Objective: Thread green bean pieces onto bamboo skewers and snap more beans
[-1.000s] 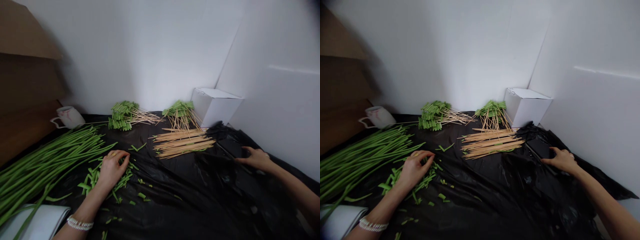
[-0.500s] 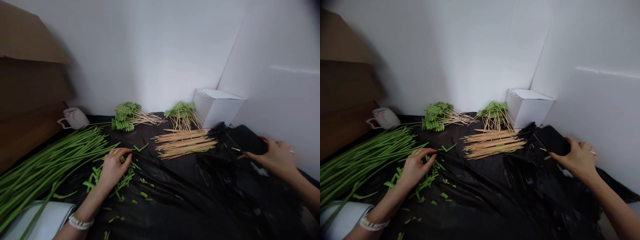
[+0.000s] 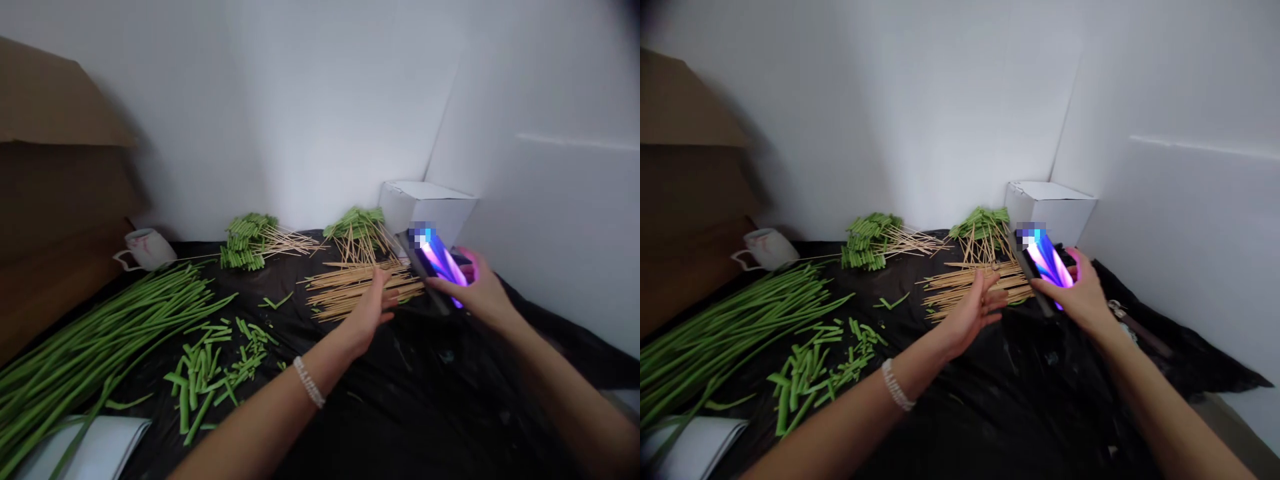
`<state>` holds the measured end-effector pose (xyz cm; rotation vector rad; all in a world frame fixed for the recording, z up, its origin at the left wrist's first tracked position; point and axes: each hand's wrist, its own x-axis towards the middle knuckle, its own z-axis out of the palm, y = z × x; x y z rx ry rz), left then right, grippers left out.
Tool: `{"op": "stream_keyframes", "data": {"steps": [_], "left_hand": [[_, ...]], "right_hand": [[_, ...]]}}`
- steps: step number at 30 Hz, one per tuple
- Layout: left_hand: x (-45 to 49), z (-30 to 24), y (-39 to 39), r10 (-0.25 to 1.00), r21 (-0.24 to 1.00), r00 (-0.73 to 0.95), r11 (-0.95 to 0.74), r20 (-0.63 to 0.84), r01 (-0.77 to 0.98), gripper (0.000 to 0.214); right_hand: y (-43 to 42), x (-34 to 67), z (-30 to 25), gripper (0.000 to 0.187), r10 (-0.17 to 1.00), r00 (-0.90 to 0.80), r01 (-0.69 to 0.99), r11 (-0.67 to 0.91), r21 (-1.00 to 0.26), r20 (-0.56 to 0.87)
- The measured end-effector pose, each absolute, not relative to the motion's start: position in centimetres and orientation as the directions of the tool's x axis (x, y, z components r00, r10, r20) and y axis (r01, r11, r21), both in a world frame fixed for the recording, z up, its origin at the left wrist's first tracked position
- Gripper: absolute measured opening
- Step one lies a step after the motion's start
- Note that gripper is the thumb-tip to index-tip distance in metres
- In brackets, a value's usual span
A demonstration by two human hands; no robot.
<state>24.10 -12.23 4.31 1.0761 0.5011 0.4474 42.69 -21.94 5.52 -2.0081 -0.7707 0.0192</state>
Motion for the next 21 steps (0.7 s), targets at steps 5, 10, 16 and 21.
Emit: {"op": "stream_keyframes", "data": {"steps": [5,10,16,21], "left_hand": [[29.3,2.8,-13.3,0.587,0.677,0.809,0.598,-0.007,-0.429,0.075],[28.8,2.6,-12.5,0.488,0.483,0.872,0.768,-0.017,-0.420,0.078],[26.2,1.2,-10.1,0.326,0.435,0.944,0.859,-0.057,-0.271,0.078],[25.8,0.6,-10.2,0.261,0.439,0.964,0.872,-0.044,-0.216,0.072]], "right_hand": [[-19.8,39.2,2.8,0.100,0.545,0.728,0.615,-0.252,-0.747,0.416],[-21.0,37.2,2.2,0.084,0.684,0.500,0.800,-0.131,-0.585,0.531],[-25.3,37.1,4.1,0.045,0.694,0.052,0.991,0.055,-0.125,0.718],[-24.5,37.2,4.2,0.038,0.805,-0.218,0.975,0.199,0.094,0.552]]}}
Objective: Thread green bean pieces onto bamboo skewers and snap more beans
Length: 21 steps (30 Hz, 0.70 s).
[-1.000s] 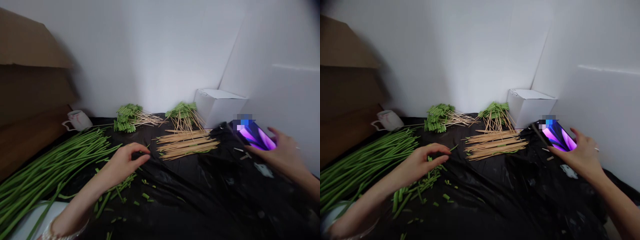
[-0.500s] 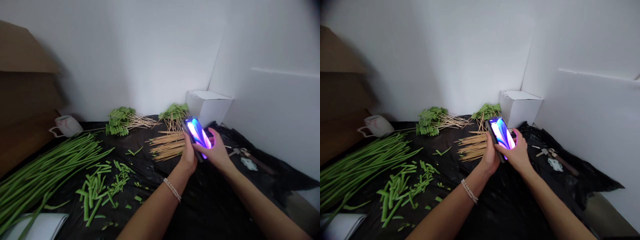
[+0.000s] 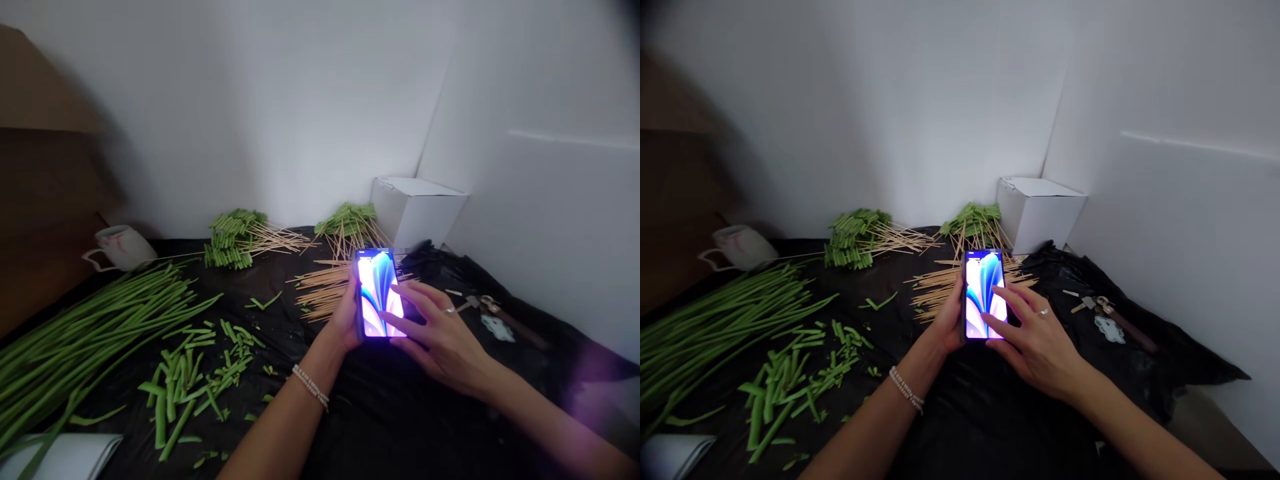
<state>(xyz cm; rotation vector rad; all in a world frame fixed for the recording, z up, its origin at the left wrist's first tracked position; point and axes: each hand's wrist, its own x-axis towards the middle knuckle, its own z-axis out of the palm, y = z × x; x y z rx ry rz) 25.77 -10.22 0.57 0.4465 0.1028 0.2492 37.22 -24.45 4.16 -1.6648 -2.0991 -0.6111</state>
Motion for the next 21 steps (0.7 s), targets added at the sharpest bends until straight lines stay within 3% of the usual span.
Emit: {"op": "stream_keyframes", "data": {"steps": [3,8,16,21], "left_hand": [[25.7,0.7,-10.6,0.260,0.454,0.963,0.868,-0.072,-0.200,0.069],[25.6,0.8,-10.4,0.310,0.464,0.948,0.852,-0.075,-0.242,0.068],[24.9,1.0,-9.9,0.296,0.490,0.949,0.847,-0.110,-0.207,0.082],[25.0,1.0,-10.0,0.317,0.491,0.940,0.843,-0.123,-0.220,0.076]], "right_hand": [[-22.4,38.6,4.6,0.037,0.798,-0.175,0.984,0.131,0.118,0.577],[-21.4,39.9,5.2,0.046,0.711,-0.025,1.000,0.028,0.008,0.703],[-23.9,37.1,3.5,0.047,0.735,-0.093,0.995,0.088,0.041,0.672],[-23.5,36.5,3.1,0.051,0.781,-0.147,0.989,0.107,0.102,0.607]]}}
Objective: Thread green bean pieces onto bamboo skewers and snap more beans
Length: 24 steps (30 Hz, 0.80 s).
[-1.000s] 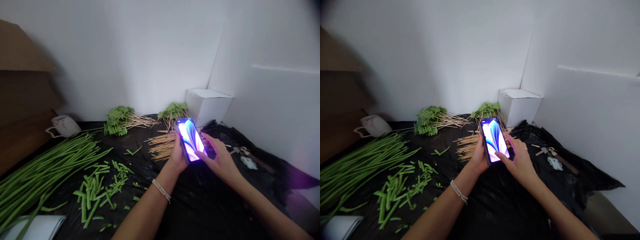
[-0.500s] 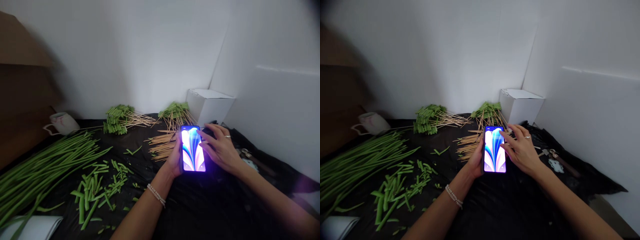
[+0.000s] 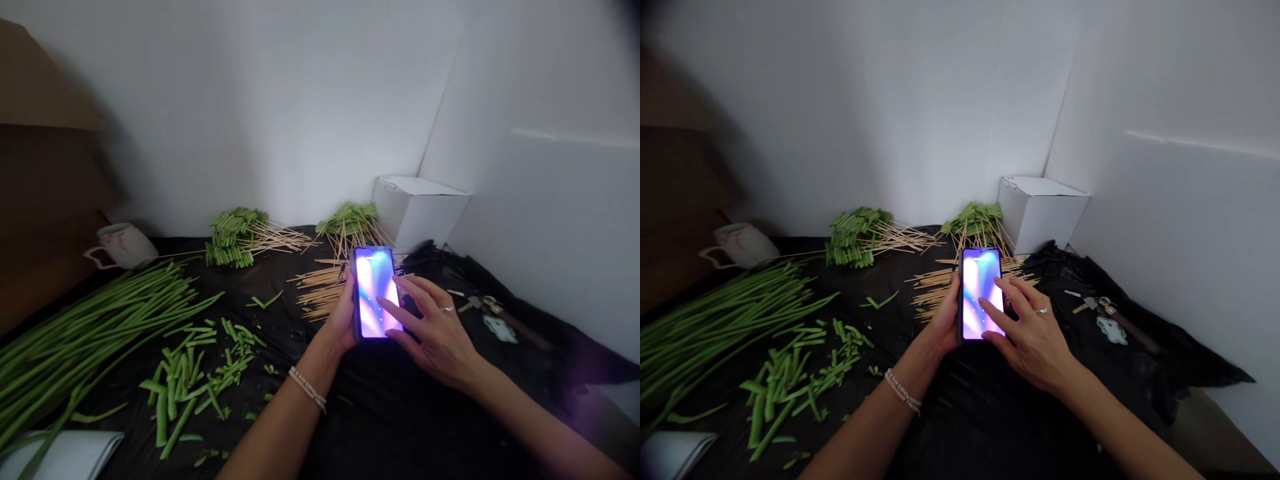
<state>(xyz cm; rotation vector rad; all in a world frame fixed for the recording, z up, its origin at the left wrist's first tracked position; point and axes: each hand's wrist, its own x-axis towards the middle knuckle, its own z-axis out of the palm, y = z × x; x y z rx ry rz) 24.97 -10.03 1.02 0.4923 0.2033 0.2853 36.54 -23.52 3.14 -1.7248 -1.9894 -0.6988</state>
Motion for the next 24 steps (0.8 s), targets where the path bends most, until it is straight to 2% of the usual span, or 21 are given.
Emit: {"op": "stream_keyframes", "data": {"steps": [7,11,20,24], "left_hand": [[25.0,1.0,-10.0,0.312,0.460,0.946,0.856,-0.091,-0.238,0.071],[25.0,1.2,-10.1,0.285,0.451,0.955,0.866,-0.089,-0.216,0.076],[24.6,0.9,-9.7,0.312,0.472,0.944,0.852,-0.108,-0.228,0.080],[24.6,1.1,-9.5,0.347,0.446,0.931,0.854,-0.109,-0.266,0.074]], "right_hand": [[-23.0,36.0,2.8,0.046,0.786,-0.174,0.983,0.106,0.148,0.593],[-22.8,35.7,2.7,0.044,0.789,-0.174,0.982,0.099,0.158,0.589],[-23.3,37.2,2.5,0.043,0.789,-0.111,0.987,0.015,0.162,0.604],[-23.5,37.3,2.6,0.041,0.782,-0.095,0.987,-0.007,0.161,0.616]]}}
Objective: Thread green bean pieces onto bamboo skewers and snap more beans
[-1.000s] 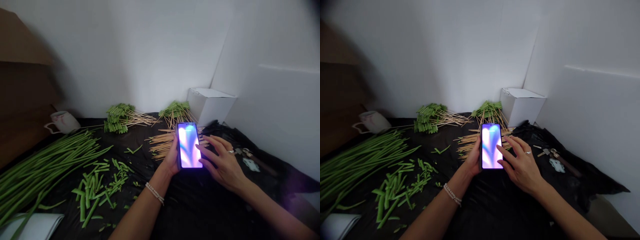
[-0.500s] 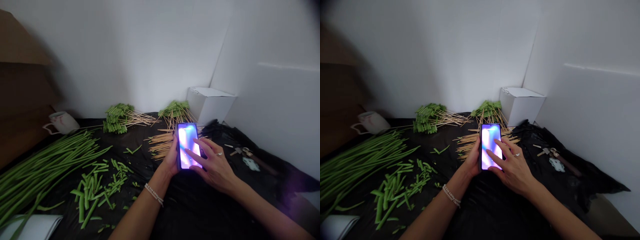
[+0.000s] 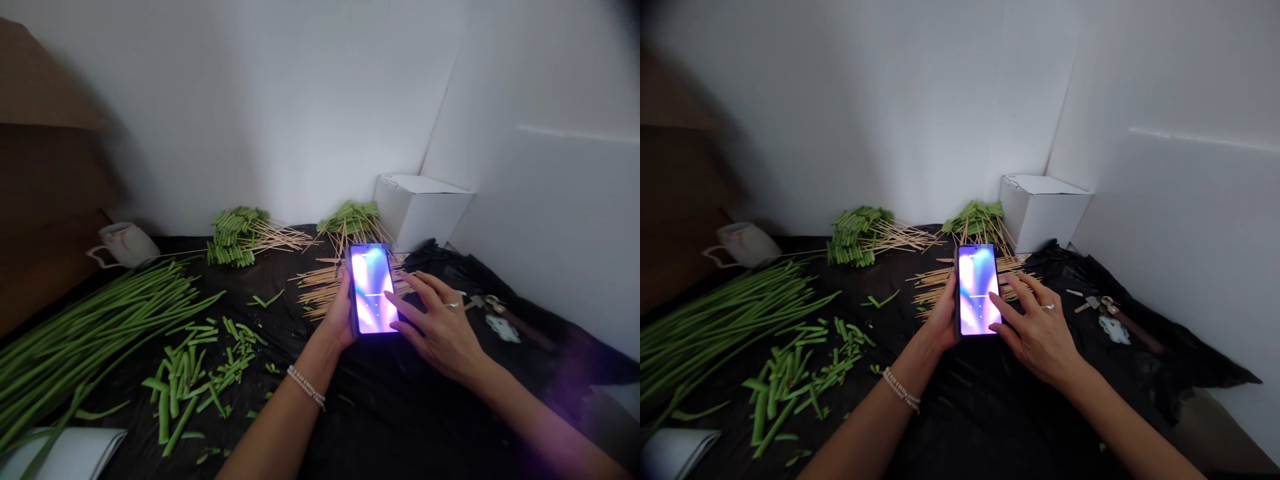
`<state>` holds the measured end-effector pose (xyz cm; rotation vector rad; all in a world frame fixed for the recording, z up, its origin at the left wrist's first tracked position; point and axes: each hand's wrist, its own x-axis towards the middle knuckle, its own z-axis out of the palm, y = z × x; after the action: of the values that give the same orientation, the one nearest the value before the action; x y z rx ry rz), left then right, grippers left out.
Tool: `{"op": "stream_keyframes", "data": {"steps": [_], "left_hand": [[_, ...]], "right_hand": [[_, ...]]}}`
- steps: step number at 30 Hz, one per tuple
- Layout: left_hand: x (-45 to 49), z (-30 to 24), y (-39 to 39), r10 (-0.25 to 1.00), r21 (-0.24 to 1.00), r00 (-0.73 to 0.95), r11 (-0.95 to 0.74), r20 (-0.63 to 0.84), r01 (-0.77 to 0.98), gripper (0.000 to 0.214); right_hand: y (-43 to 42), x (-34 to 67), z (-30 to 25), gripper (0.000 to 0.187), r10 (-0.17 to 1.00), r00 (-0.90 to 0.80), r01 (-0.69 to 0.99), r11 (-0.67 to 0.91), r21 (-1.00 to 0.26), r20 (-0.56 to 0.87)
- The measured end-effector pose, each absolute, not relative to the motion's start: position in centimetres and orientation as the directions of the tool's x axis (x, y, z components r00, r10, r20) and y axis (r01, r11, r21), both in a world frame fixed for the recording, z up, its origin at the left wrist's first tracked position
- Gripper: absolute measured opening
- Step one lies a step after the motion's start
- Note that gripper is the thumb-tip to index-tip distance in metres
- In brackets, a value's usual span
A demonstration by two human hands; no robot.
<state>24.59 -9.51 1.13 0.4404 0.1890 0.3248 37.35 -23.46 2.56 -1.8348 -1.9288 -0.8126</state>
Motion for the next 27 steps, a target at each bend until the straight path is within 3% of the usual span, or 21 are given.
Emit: {"op": "stream_keyframes", "data": {"steps": [19,24,27], "left_hand": [[24.5,1.2,-9.5,0.351,0.434,0.928,0.860,-0.125,-0.267,0.075],[24.6,1.1,-9.6,0.407,0.432,0.909,0.838,-0.088,-0.333,0.072],[24.9,1.2,-9.9,0.413,0.439,0.911,0.824,-0.028,-0.360,0.074]], "right_hand": [[-23.8,34.0,1.5,0.048,0.784,-0.159,0.986,0.098,0.134,0.600],[-23.0,34.2,1.0,0.081,0.732,0.095,0.989,0.009,-0.148,0.674],[-22.1,33.9,0.6,0.101,0.722,0.268,0.947,-0.075,-0.313,0.638]]}}
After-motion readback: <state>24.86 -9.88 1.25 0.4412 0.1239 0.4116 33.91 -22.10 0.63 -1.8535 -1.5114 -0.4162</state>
